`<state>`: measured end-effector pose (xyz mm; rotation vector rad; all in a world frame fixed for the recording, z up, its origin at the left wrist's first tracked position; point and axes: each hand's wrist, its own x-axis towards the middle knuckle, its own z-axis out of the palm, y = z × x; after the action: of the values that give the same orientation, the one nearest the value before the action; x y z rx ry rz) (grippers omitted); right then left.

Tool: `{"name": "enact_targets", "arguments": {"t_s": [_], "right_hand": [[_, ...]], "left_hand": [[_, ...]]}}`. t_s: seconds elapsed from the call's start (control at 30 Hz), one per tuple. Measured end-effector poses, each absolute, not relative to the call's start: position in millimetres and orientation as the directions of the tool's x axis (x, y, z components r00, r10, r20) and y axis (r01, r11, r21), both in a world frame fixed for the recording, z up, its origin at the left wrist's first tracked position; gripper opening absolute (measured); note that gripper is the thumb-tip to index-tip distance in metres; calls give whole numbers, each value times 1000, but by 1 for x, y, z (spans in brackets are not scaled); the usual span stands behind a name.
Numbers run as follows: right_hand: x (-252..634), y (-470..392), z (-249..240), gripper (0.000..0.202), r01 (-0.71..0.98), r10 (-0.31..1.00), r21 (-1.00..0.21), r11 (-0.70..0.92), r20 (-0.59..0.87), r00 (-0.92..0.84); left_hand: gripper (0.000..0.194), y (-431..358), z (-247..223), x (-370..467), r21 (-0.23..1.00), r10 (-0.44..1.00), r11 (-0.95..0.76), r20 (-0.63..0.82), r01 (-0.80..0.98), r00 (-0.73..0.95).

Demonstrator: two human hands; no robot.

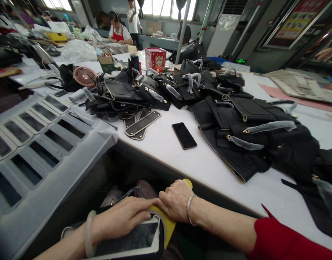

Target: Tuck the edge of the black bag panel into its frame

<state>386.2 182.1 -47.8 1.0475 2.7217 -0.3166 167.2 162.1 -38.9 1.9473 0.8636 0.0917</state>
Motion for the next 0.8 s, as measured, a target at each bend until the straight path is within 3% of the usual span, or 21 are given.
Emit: {"name": "enact_targets", "arguments": {"t_s": [0.8], "right_hand": [[379,151,-54,50,811,744,-63,582,-362,-562]], "left_hand": [[27,151,-43,165,780,630,-325,-244,536,737]]}}
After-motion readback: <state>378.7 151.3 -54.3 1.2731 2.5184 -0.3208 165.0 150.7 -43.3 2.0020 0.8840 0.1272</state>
